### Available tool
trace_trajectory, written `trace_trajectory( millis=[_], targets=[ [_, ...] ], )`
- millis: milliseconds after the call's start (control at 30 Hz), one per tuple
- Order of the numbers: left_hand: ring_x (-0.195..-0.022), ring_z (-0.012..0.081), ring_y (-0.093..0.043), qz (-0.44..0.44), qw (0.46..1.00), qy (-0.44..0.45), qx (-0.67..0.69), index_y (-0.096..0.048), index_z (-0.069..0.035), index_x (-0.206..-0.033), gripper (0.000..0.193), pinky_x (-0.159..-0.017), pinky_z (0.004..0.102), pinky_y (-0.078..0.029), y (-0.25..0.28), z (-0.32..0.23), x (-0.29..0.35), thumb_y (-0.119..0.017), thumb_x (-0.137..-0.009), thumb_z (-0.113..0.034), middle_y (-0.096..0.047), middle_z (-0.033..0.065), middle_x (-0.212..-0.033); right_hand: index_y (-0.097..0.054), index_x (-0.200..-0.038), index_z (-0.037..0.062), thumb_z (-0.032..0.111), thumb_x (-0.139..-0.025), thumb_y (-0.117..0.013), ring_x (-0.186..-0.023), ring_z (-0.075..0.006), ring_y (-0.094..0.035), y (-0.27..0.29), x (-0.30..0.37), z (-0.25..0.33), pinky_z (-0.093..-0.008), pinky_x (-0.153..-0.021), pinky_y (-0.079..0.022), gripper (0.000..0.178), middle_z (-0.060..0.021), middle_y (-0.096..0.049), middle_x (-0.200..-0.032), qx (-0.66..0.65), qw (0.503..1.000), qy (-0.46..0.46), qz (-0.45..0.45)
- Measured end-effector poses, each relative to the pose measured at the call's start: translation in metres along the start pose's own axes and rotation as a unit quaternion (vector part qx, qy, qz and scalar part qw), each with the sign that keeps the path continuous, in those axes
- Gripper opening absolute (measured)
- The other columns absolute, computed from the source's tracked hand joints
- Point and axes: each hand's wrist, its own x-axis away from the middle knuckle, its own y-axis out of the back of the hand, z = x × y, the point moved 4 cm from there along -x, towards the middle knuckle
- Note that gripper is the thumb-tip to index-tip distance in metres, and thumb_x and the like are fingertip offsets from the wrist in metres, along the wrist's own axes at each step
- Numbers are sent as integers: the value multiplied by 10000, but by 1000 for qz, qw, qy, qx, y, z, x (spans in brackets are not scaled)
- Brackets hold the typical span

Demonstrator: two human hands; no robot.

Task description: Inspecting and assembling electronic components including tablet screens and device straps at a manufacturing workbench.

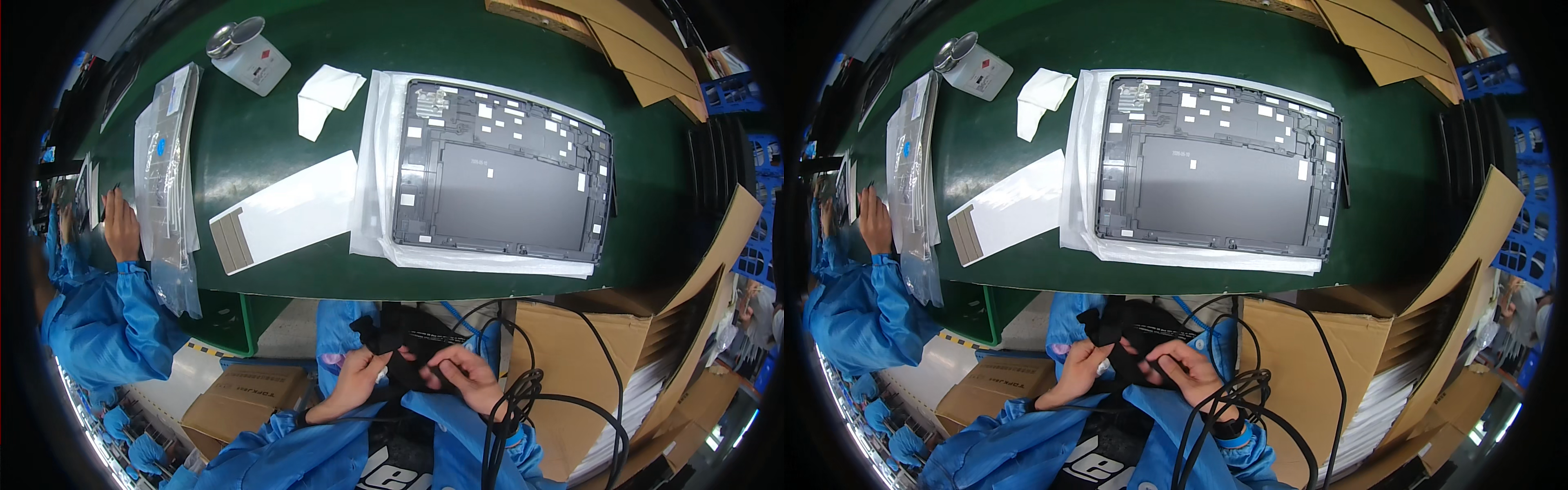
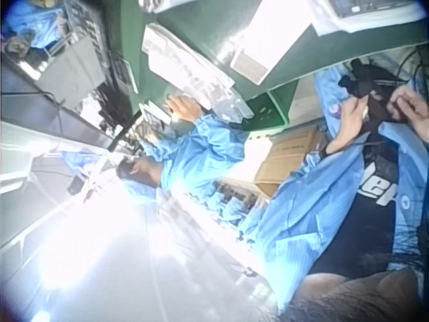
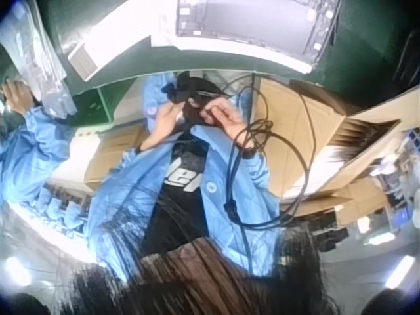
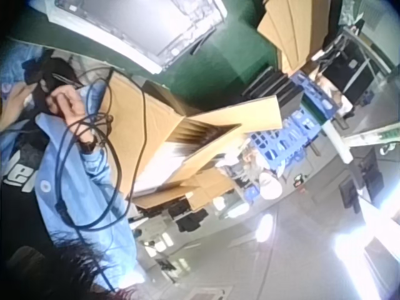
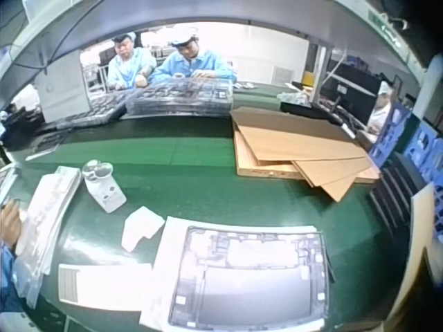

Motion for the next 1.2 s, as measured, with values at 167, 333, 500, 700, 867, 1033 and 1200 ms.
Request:
trace_trajectory(
  millis=[167,333,500,700,867,1033,1200],
  targets=[
    [-977,168,-645,78,992,8,94,-629,66,-1094,297,-904,286,-481,-2,-4,-3,-392,-1020,-97,-701,129,-1040,-420,-888,105,-35,-874,-594,-554,-117,-539,12,12,8,-313,-675,-467,224,-51,-551,-682,-253,947,188,-58],
    [-1031,206,-638,88,971,21,221,-584,64,-1152,294,-940,308,-473,-1,-4,7,-376,-1023,-99,-678,173,-1095,-374,-889,131,-26,-858,-645,-511,-118,-457,4,24,52,-336,-608,-429,314,-59,-532,-680,-310,900,292,-97],
    [-1040,160,-605,97,992,-5,77,-564,39,-1188,270,-940,278,-446,2,3,9,-407,-1012,-91,-662,127,-1124,-399,-933,182,32,-877,-648,-516,-51,-396,20,28,62,-246,-597,-330,296,28,-507,-739,-342,882,310,-91],
    [-1033,124,-527,110,992,54,-7,-530,18,-1269,306,-923,261,-405,11,16,14,-459,-996,-102,-617,80,-1136,-413,-936,136,-95,-782,-624,-562,-85,-415,35,24,82,-250,-607,-340,349,-18,-480,-786,-429,825,344,-132],
    [-1042,121,-515,107,994,20,10,-522,10,-1285,317,-917,266,-406,12,14,16,-453,-999,-107,-612,76,-1130,-416,-905,118,-153,-765,-554,-550,-93,-404,54,31,96,-254,-572,-350,336,-36,-465,-808,-460,790,390,-109],
    [-1071,113,-530,175,983,38,35,-533,20,-1287,307,-967,259,-394,0,-11,12,-450,-1004,-67,-619,49,-1160,-407,-902,105,-169,-767,-473,-504,-80,-385,61,21,113,-232,-514,-329,312,-23,-433,-780,-405,814,406,-92],
    [-1075,167,-571,131,983,-100,84,-530,9,-1223,254,-955,296,-423,-3,-21,-3,-454,-988,-53,-625,94,-1128,-434,-967,79,-184,-706,-420,-513,-73,-393,62,11,105,-226,-509,-322,371,-16,-417,-773,-367,835,395,-108]
  ],
)
